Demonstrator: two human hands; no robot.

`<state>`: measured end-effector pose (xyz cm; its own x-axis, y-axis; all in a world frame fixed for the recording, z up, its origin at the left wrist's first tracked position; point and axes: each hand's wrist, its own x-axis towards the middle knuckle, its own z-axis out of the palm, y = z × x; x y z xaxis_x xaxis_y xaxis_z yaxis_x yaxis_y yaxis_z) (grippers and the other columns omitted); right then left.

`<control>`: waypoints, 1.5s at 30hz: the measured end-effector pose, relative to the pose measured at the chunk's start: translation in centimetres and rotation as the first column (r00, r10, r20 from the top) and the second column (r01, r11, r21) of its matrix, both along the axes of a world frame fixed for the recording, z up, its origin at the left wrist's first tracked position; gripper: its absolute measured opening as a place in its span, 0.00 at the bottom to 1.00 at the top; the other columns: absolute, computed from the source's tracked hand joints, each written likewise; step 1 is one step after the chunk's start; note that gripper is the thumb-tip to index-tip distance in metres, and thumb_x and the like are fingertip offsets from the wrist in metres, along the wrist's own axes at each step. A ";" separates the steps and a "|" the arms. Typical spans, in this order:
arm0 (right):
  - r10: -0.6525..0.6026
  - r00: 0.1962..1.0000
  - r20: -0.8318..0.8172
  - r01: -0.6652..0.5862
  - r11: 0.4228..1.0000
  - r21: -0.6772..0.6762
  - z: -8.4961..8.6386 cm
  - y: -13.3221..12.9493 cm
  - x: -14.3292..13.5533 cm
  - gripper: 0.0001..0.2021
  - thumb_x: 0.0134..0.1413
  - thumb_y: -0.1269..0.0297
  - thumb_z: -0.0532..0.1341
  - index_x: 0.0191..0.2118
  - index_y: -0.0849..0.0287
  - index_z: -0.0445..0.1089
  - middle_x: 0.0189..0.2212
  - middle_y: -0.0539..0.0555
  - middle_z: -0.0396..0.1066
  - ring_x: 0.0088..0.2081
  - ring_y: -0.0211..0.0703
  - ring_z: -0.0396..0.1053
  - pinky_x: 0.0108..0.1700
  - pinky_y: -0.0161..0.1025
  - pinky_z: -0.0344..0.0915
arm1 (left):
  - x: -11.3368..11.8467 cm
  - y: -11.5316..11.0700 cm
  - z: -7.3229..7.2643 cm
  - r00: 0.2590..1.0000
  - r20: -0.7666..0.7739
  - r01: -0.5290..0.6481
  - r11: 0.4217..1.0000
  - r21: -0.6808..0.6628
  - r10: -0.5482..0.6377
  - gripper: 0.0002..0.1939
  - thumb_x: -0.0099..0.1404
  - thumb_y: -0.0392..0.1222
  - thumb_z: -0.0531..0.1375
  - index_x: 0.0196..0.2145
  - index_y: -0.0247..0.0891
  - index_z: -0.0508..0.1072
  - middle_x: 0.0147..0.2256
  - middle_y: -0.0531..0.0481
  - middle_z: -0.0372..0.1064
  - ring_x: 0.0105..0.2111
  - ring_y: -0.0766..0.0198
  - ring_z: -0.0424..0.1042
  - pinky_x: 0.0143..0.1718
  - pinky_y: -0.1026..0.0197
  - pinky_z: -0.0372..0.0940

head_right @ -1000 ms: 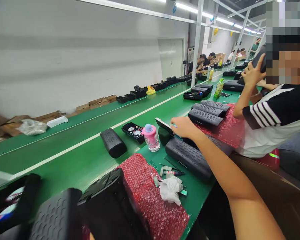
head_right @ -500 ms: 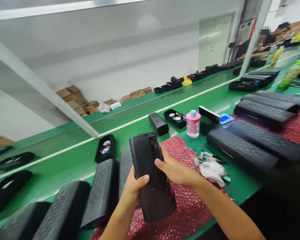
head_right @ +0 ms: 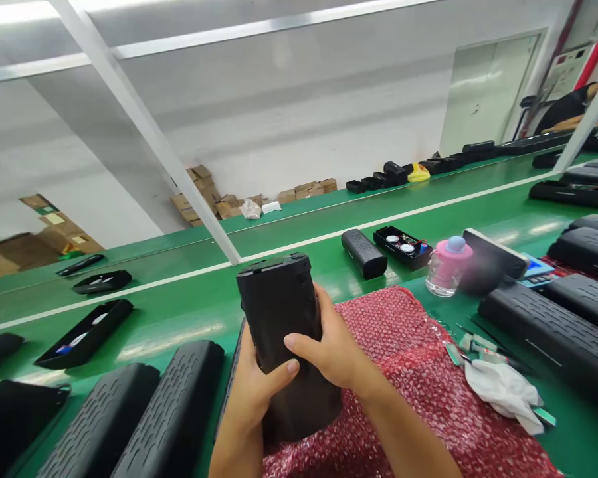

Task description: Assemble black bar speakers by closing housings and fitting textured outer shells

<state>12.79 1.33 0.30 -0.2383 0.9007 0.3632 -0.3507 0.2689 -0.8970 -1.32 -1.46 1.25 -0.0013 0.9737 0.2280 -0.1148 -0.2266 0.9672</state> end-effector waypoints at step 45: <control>-0.141 0.988 0.058 0.134 0.985 0.113 1.1 -1.9 0.5 0.26 0.47 0.46 0.66 0.49 0.52 0.64 0.48 0.52 0.69 0.51 0.52 0.68 0.54 0.49 0.68 | 1.2 -1.1 -0.5 0.995 0.008 0.097 0.977 0.189 -0.100 0.43 0.46 0.46 0.75 0.57 0.43 0.63 0.52 0.45 0.68 0.55 0.43 0.67 0.54 0.44 0.67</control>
